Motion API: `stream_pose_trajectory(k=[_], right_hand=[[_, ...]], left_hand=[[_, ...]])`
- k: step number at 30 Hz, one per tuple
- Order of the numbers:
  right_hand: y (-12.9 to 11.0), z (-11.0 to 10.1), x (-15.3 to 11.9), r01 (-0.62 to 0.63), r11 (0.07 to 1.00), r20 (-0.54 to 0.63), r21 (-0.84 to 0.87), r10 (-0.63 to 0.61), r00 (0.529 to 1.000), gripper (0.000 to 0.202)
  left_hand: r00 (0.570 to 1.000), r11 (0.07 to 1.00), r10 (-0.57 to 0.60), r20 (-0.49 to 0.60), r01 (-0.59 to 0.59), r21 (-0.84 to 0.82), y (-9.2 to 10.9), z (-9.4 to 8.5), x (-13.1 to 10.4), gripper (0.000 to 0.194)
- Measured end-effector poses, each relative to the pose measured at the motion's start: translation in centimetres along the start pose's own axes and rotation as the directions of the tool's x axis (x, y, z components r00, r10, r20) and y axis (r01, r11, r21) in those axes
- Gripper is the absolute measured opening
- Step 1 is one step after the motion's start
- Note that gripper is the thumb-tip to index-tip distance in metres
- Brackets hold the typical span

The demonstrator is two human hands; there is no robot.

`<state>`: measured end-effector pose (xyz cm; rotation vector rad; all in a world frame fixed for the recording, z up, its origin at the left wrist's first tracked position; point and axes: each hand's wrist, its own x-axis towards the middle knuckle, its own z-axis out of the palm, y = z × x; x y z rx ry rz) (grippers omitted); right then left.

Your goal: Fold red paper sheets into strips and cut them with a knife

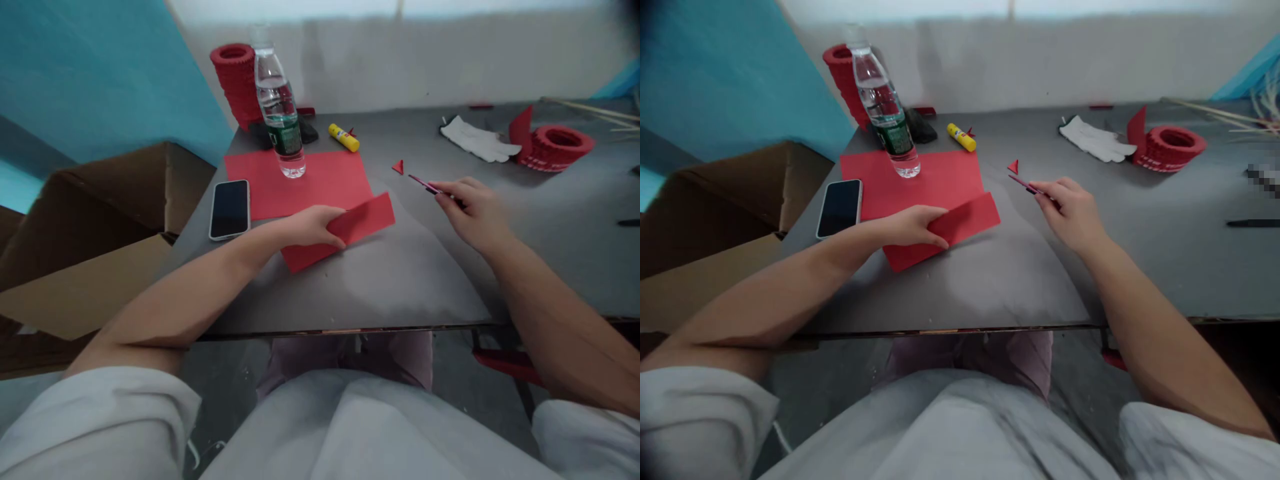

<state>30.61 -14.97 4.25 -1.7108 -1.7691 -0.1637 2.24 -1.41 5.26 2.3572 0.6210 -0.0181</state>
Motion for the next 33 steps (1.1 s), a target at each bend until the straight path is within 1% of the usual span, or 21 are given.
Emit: stream_pose_trajectory(k=[1, 2, 3, 4, 5, 6, 8, 11, 12, 14, 18, 20, 22, 24, 26, 29, 33], right_hand=[[-0.8, -0.6, -0.3, 0.006, 1.0, 0.009, 0.003, -0.006, 1.0, 0.035], [-1.7, -1.1, -0.7, -0.002, 1.0, -0.02, 0.006, 0.002, 1.0, 0.033], [-2.9, -1.5, -1.3, -0.016, 1.0, -0.012, 0.008, 0.016, 1.0, 0.032], [-4.1, -1.7, -2.1, -0.037, 0.999, -0.009, 0.016, 0.038, 0.999, 0.03], [-5.4, -1.8, -3.0, -0.06, 0.997, -0.015, 0.039, 0.06, 0.998, 0.029], [-6.6, -1.6, -4.0, -0.084, 0.995, 0.006, 0.054, 0.084, 0.996, 0.029], [-8.9, -0.8, -6.1, -0.098, 0.992, 0.07, 0.076, 0.093, 0.993, 0.032], [-11.3, 0.7, -8.9, -0.099, 0.983, 0.174, 0.154, 0.072, 0.982, 0.035], [-11.7, 1.1, -9.6, -0.079, 0.982, 0.185, 0.174, 0.046, 0.982, 0.037], [-12.2, 1.6, -10.6, -0.069, 0.981, 0.169, 0.179, 0.039, 0.985, 0.04], [-12.2, 1.7, -11.6, -0.061, 0.993, 0.121, 0.1, 0.049, 0.991, 0.042], [-12.2, 1.7, -11.8, -0.03, 0.997, 0.132, 0.065, 0.021, 0.991, 0.043], [-12.2, 1.7, -11.9, -0.019, 0.999, 0.135, 0.026, 0.016, 0.991, 0.043], [-12.3, 1.9, -11.9, -0.021, 1.0, 0.126, -0.013, 0.023, 0.992, 0.043], [-12.5, 2.1, -12.0, -0.019, 0.999, 0.109, -0.034, 0.023, 0.994, 0.043], [-12.6, 2.2, -12.1, 0.0, 0.999, 0.106, -0.036, 0.004, 0.994, 0.046], [-12.8, 2.4, -12.3, 0.028, 1.0, 0.083, -0.003, -0.028, 0.996, 0.049]], left_hand=[[0.995, 0.987, -0.032, -0.093, 0.017, -0.157, -0.4, 0.4, 0.0, 0.046], [0.983, 0.948, -0.088, -0.163, 0.033, -0.316, -0.8, 0.7, 0.1, 0.047], [0.968, 0.886, -0.155, -0.199, 0.048, -0.46, -1.1, 1.1, 0.3, 0.049], [0.951, 0.815, -0.225, -0.213, 0.063, -0.576, -1.3, 1.4, 0.5, 0.05], [0.932, 0.748, -0.288, -0.219, 0.076, -0.66, -1.5, 1.7, 0.6, 0.05], [0.915, 0.692, -0.337, -0.223, 0.08, -0.718, -1.7, 1.9, 0.8, 0.049], [0.888, 0.618, -0.39, -0.245, 0.055, -0.784, -2.0, 2.2, 1.1, 0.045], [0.869, 0.563, -0.4, -0.291, -0.017, -0.826, -2.3, 2.4, 1.3, 0.043], [0.864, 0.553, -0.401, -0.304, -0.036, -0.832, -2.3, 2.5, 1.3, 0.044], [0.851, 0.541, -0.406, -0.334, -0.071, -0.838, -2.5, 2.6, 1.3, 0.045], [0.831, 0.534, -0.403, -0.382, -0.126, -0.836, -2.7, 2.7, 1.3, 0.05], [0.824, 0.542, -0.419, -0.381, -0.11, -0.833, -2.7, 2.7, 1.4, 0.052], [0.817, 0.542, -0.451, -0.36, -0.069, -0.837, -2.6, 2.6, 1.4, 0.051], [0.814, 0.523, -0.477, -0.331, -0.039, -0.851, -2.4, 2.5, 1.5, 0.05], [0.817, 0.498, -0.482, -0.315, -0.04, -0.866, -2.3, 2.4, 1.5, 0.051], [0.817, 0.494, -0.478, -0.322, -0.054, -0.868, -2.1, 2.5, 1.4, 0.053], [0.805, 0.53, -0.494, -0.329, -0.021, -0.847, -2.2, 2.6, 1.6, 0.052]])
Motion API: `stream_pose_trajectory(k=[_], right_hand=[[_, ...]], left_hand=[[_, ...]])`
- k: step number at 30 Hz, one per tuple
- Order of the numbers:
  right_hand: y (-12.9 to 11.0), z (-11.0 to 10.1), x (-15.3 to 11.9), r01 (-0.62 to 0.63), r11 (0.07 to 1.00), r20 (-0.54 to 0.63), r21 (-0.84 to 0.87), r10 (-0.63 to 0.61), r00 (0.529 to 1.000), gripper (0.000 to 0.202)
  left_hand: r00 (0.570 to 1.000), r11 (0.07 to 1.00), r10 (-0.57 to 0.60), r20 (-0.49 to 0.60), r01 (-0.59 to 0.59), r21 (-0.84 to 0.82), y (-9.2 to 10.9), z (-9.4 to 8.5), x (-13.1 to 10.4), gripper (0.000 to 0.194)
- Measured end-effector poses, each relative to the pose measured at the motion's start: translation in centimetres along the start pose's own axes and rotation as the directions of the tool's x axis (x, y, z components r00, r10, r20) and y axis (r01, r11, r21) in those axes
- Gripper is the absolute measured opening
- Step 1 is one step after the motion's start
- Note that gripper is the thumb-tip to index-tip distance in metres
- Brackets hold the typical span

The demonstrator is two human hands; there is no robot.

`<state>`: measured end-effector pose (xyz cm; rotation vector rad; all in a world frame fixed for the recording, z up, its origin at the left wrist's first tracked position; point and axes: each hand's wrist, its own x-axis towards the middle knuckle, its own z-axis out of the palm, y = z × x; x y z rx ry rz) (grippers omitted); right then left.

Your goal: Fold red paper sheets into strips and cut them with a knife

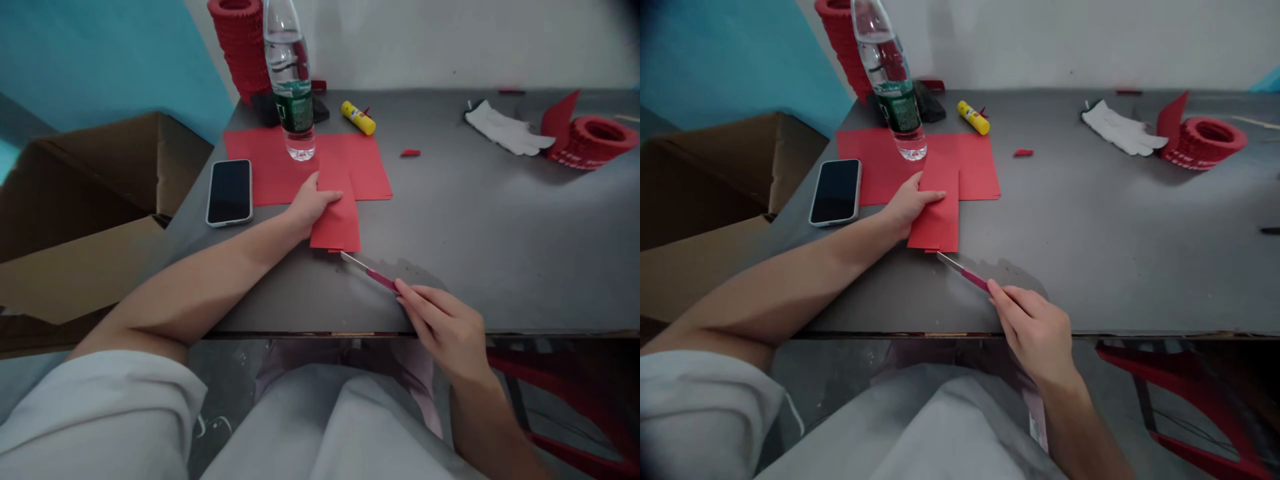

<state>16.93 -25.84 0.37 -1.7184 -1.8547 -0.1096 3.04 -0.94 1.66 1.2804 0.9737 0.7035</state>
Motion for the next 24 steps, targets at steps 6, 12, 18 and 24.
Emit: stream_pose_trajectory(k=[6, 12, 18, 24], right_hand=[[-0.8, 0.3, 0.2, 0.039, 0.999, 0.021, 0.002, -0.039, 0.999, 0.045], [-1.3, 0.7, 0.3, 0.024, 0.999, 0.003, -0.029, -0.024, 1.0, 0.046], [-1.3, 0.8, 0.2, 0.014, 0.999, -0.003, -0.041, -0.014, 1.0, 0.049], [-1.2, 0.8, 0.2, 0.017, 0.999, -0.002, -0.045, -0.017, 1.0, 0.047]], left_hand=[[0.999, 1.0, 0.031, -0.02, -0.031, -0.006, -0.4, 0.0, 0.3, 0.045], [0.998, 0.998, 0.057, -0.033, -0.056, 0.027, -0.4, 0.1, 0.3, 0.045], [0.997, 0.998, 0.069, -0.039, -0.069, 0.01, -0.6, 0.1, 0.3, 0.049], [0.996, 0.997, 0.074, -0.043, -0.075, -0.035, -0.7, 0.0, 0.4, 0.044]])
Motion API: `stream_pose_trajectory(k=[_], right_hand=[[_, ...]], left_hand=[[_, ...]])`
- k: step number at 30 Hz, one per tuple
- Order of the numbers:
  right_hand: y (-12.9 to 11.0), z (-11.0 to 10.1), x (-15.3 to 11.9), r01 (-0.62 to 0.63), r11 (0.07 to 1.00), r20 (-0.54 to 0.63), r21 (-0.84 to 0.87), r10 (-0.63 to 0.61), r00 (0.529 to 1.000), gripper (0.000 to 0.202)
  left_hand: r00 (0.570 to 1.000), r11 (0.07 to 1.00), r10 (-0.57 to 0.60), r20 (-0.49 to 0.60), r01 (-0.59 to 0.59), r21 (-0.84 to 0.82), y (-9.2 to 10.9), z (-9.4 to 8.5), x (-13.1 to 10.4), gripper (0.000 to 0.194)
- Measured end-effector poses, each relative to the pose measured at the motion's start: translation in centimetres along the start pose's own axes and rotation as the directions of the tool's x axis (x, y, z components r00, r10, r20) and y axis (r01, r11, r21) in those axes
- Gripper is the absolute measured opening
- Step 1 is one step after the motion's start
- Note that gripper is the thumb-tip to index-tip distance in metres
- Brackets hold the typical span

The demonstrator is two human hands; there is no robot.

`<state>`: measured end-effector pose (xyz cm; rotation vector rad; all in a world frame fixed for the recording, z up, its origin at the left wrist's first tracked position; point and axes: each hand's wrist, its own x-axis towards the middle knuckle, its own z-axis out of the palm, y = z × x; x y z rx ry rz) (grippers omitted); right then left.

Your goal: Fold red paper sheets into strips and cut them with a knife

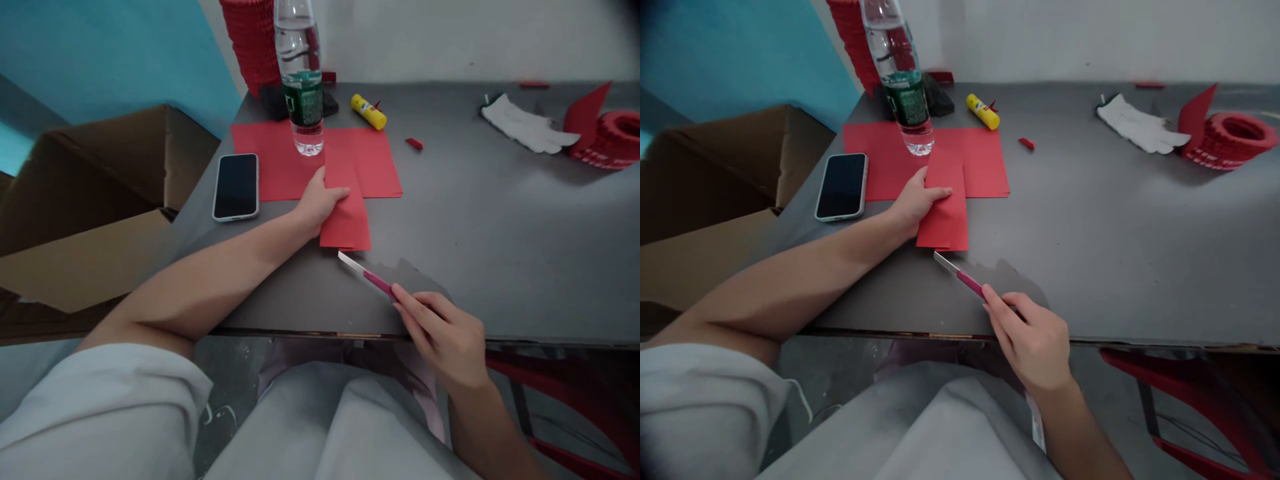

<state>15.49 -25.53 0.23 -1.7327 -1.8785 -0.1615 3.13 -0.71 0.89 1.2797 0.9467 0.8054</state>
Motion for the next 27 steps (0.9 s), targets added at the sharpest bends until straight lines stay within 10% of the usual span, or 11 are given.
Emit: stream_pose_trajectory(k=[27], right_hand=[[-0.11, 0.09, 0.13, -0.011, 0.999, -0.026, -0.034, 0.01, 1.0, 0.029]], left_hand=[[1.0, 0.999, 0.003, -0.02, -0.004, -0.037, 0.24, 0.23, -0.14, 0.045]])
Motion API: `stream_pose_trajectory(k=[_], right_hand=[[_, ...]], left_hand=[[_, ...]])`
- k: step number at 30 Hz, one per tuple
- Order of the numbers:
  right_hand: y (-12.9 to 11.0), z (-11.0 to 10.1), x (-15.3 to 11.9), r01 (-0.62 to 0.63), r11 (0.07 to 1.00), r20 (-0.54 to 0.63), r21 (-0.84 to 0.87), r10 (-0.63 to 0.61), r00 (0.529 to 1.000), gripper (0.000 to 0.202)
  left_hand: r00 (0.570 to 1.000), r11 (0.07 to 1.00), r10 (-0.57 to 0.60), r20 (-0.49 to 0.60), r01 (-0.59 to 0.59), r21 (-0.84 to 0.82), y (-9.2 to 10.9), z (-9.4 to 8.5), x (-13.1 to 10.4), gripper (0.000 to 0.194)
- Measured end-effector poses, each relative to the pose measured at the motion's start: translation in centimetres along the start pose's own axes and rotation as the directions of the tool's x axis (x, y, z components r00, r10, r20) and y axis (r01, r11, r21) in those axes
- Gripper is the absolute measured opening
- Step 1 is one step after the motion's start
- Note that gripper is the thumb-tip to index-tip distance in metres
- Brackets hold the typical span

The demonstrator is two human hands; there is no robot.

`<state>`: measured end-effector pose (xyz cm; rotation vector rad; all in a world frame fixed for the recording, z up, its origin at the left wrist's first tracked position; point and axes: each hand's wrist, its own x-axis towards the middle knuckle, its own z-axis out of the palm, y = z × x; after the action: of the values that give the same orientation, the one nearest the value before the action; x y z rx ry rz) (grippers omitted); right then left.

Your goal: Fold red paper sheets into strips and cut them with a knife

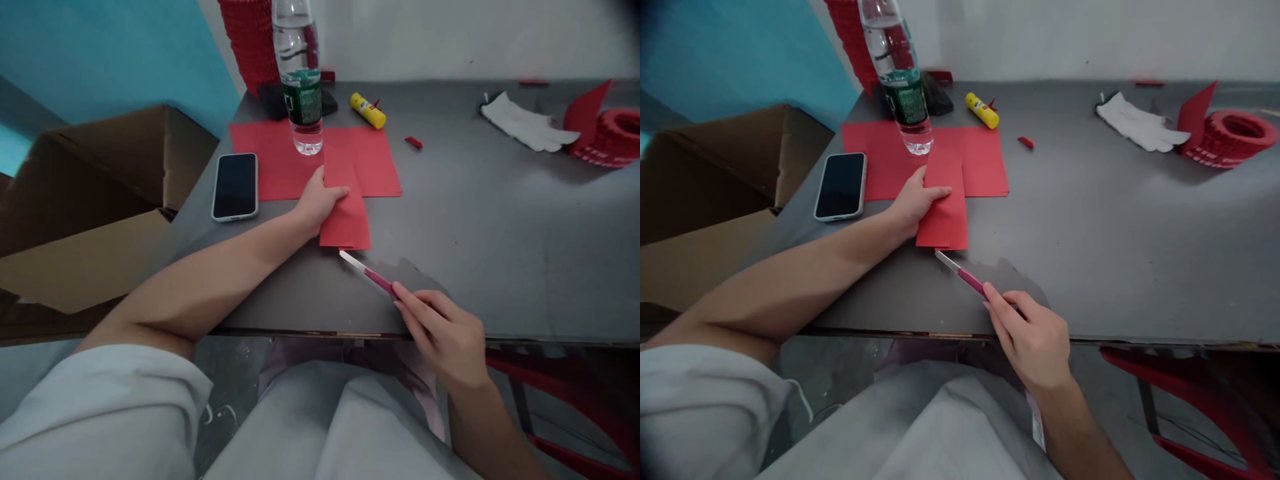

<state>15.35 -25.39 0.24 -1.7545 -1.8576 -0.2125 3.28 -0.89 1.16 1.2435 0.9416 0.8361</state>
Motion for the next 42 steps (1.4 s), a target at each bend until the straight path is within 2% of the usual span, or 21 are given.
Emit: stream_pose_trajectory(k=[8, 15, 20, 24, 26, 27, 29, 31, 32, 33, 35, 37, 38, 42], right_hand=[[-0.1, -0.2, 0.0, -0.022, 0.999, -0.02, -0.036, 0.021, 1.0, 0.028], [0.0, -0.4, -0.3, -0.103, 0.986, -0.051, -0.132, 0.097, 0.994, 0.027], [0.6, -1.2, -0.7, -0.129, 0.974, 0.002, -0.184, 0.131, 0.991, 0.027], [0.9, -2.0, -1.1, -0.115, 0.973, 0.065, -0.2, 0.131, 0.989, 0.03], [1.0, -2.3, -1.3, -0.105, 0.972, 0.093, -0.21, 0.127, 0.988, 0.031], [1.0, -2.3, -1.3, -0.1, 0.971, 0.105, -0.216, 0.125, 0.987, 0.03], [1.1, -2.4, -1.4, -0.09, 0.97, 0.123, -0.228, 0.12, 0.985, 0.03], [1.2, -2.3, -1.3, -0.086, 0.969, 0.139, -0.23, 0.12, 0.983, 0.03], [1.2, -2.3, -1.3, -0.084, 0.971, 0.146, -0.225, 0.119, 0.982, 0.031], [1.2, -2.3, -1.2, -0.081, 0.972, 0.151, -0.22, 0.116, 0.982, 0.031], [1.3, -2.3, -1.1, -0.067, 0.974, 0.158, -0.218, 0.103, 0.982, 0.031], [1.3, -2.3, -1.0, -0.047, 0.972, 0.162, -0.232, 0.086, 0.983, 0.031], [1.3, -2.3, -1.0, -0.037, 0.97, 0.163, -0.242, 0.078, 0.984, 0.03], [1.5, -2.5, -1.2, 0.002, 0.959, 0.16, -0.283, 0.045, 0.986, 0.031]], left_hand=[[1.0, 0.999, 0.015, -0.015, -0.015, 0.033, -0.1, 0.1, -0.1, 0.042], [0.999, 0.996, 0.027, -0.034, -0.024, 0.085, 0.0, 0.3, -0.2, 0.048], [0.993, 0.979, 0.116, -0.019, -0.111, 0.168, -0.7, 0.3, -0.1, 0.061], [0.992, 0.923, 0.124, -0.004, -0.114, 0.368, -0.6, 0.4, -0.5, 0.082], [0.996, 0.819, 0.092, 0.021, -0.087, 0.568, 0.2, 0.2, -0.8, 0.091], [0.996, 0.721, 0.072, 0.054, -0.089, 0.688, 0.7, -0.1, -1.0, 0.094], [0.99, 0.424, 0.029, 0.137, -0.136, 0.896, 2.1, -0.7, -1.4, 0.093], [0.984, 0.107, 0.035, 0.173, -0.176, 0.979, 3.2, -1.2, -2.1, 0.079], [0.977, 0.001, 0.08, 0.197, -0.197, 0.98, 3.6, -1.3, -2.4, 0.069], [0.962, -0.067, 0.132, 0.239, -0.232, 0.97, 3.8, -1.3, -2.8, 0.06], [0.891, -0.134, 0.205, 0.404, -0.383, 0.914, 3.3, -1.0, -3.4, 0.048], [0.795, -0.152, 0.177, 0.58, -0.56, 0.814, 2.1, -0.4, -3.7, 0.05], [0.771, -0.143, 0.141, 0.621, -0.605, 0.783, 1.4, -0.2, -3.7, 0.057], [0.79, -0.018, 0.023, 0.612, -0.612, 0.791, -0.8, -0.1, -3.3, 0.071]])
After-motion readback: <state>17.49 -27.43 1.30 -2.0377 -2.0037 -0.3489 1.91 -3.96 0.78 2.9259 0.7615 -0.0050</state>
